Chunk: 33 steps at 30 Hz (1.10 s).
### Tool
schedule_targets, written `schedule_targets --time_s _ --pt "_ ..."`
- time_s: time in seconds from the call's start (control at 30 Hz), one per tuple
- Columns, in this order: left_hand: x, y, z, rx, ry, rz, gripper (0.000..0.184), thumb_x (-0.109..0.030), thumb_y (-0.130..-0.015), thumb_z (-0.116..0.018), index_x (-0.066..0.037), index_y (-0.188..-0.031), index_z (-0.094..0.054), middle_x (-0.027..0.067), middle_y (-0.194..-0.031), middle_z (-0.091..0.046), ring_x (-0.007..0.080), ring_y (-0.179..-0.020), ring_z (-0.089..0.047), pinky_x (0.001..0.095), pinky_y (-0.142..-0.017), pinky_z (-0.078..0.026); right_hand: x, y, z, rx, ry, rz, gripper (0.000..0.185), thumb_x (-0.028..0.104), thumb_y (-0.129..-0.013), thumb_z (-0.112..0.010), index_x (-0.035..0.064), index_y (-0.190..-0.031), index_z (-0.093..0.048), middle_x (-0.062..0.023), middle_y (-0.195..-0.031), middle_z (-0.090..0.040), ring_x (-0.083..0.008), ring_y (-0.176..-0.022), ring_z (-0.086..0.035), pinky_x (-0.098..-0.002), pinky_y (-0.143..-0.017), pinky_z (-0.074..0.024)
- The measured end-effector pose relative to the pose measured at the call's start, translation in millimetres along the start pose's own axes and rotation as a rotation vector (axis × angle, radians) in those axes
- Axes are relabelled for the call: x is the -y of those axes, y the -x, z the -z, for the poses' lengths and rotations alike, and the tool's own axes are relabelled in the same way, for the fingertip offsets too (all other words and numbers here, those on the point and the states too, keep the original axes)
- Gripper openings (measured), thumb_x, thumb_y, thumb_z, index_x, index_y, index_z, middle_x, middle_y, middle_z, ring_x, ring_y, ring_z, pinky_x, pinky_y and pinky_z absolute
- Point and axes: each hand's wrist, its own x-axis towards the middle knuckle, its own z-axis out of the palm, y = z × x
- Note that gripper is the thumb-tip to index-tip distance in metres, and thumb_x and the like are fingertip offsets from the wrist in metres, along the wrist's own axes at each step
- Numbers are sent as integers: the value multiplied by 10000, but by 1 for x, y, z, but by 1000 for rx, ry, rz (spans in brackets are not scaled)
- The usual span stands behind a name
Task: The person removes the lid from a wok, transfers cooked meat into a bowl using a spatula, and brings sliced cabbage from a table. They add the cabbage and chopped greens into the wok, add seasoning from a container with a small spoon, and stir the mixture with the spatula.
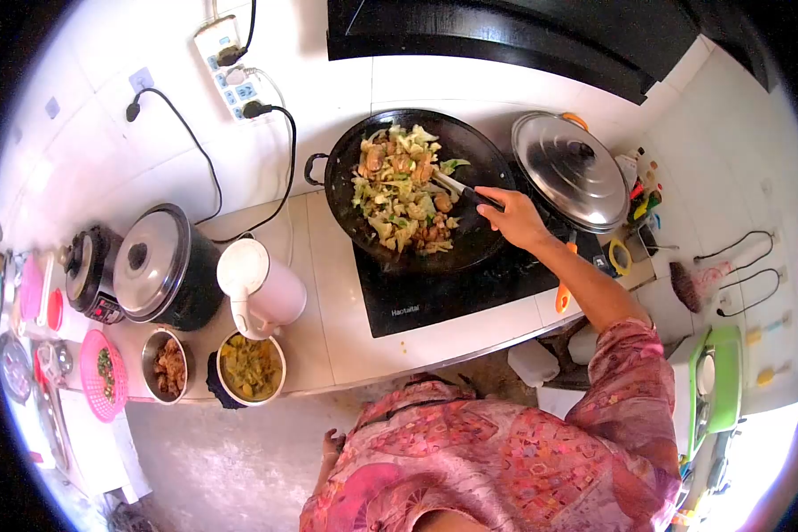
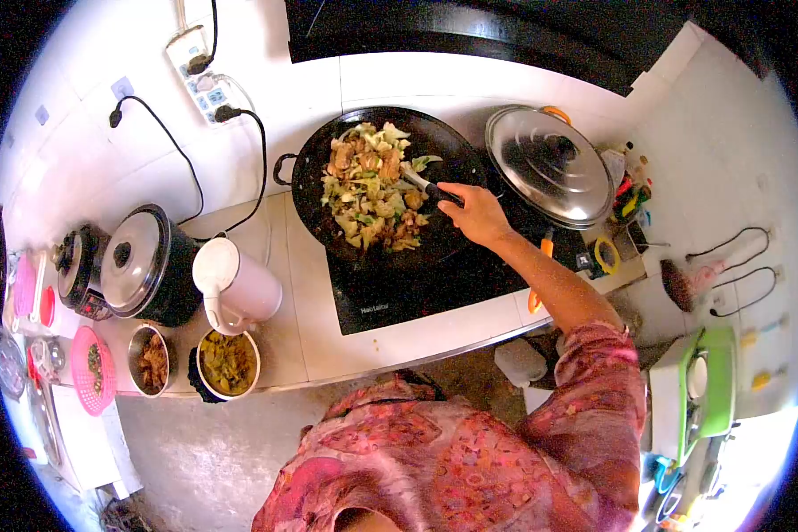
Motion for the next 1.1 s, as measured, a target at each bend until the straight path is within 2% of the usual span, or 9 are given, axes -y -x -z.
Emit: schedule_targets --time_s 0.07,0.27,0.37,0.6,0.67,0.77,0.93,1.0,1.1 --pt "5 -8 3 33 -88 -29 526 -249 -834 -693 -30 -1234 -430 106 -774 -652 143 -650 -598 275 -577 -498 26 17 12 -14 416 194 424 267 -870 -577 54 -1235 -544 -179 -875 -655 -335 -814 -633 -448 -697 -506" --pt "-3 -18 6 80 -335 -38 539 -214 -833 -693 -21 -1226 -379 117 -772 -660 161 -688 -625 281 -608 -508 57 64 28 70 934 472 440 201 -867 -559 90 -1285 -475 -104 -794 -603 -272 -681 -623 -402 -589 -505" --pt "-6 -22 1 154 -36 -212 518 -188 -834 -687 -39 -1207 -360 124 -790 -664 177 -692 -637 294 -613 -517 81 87 48 139 1119 531 420 174 -855 -567 119 -1266 -506 -79 -775 -578 -247 -660 -621 -373 -543 -500" --pt "-6 -20 5 114 199 59 496 -69 -826 -660 -55 -1206 -342 144 -794 -648 204 -671 -634 329 -588 -528 29 61 107 -89 480 172 312 227 -823 -634 111 -1113 -645 -132 -760 -656 -285 -711 -639 -364 -631 -489" --pt "-6 -17 1 99 282 32 498 -58 -827 -654 -54 -1213 -339 142 -787 -646 207 -667 -633 330 -586 -527 17 37 117 90 211 -327 377 185 -857 -615 39 -1204 -588 -78 -683 -612 -91 -496 -523 -243 -423 -385" --pt "-10 -1 -3 5 163 77 498 -86 -831 -667 -53 -1225 -364 140 -782 -648 194 -657 -632 325 -583 -525 -4 3 96 191 -105 -506 375 209 -865 -626 37 -1195 -589 -53 -653 -570 -51 -411 -403 -198 -346 -258" --pt "-10 15 -5 -44 -220 -124 576 -277 -764 -762 -30 -1198 -474 151 -809 -657 191 -664 -629 333 -599 -525 -49 -26 7 237 -636 -412 400 219 -879 -620 50 -1237 -561 -37 -655 -560 -38 -432 -391 -193 -361 -227" --pt "-4 15 -4 -110 -251 17 545 -279 -768 -769 -40 -1179 -505 146 -823 -658 183 -667 -621 339 -597 -521 -39 -17 -4 113 -447 -256 340 233 -853 -618 78 -1156 -625 -101 -680 -606 -191 -521 -535 -331 -523 -432" --pt "1 9 -3 -71 -176 14 499 -199 -804 -734 -68 -1204 -467 140 -826 -659 178 -653 -613 337 -590 -517 -11 5 9 -38 103 121 371 240 -865 -605 94 -1206 -591 -146 -723 -624 -260 -576 -588 -363 -584 -473"
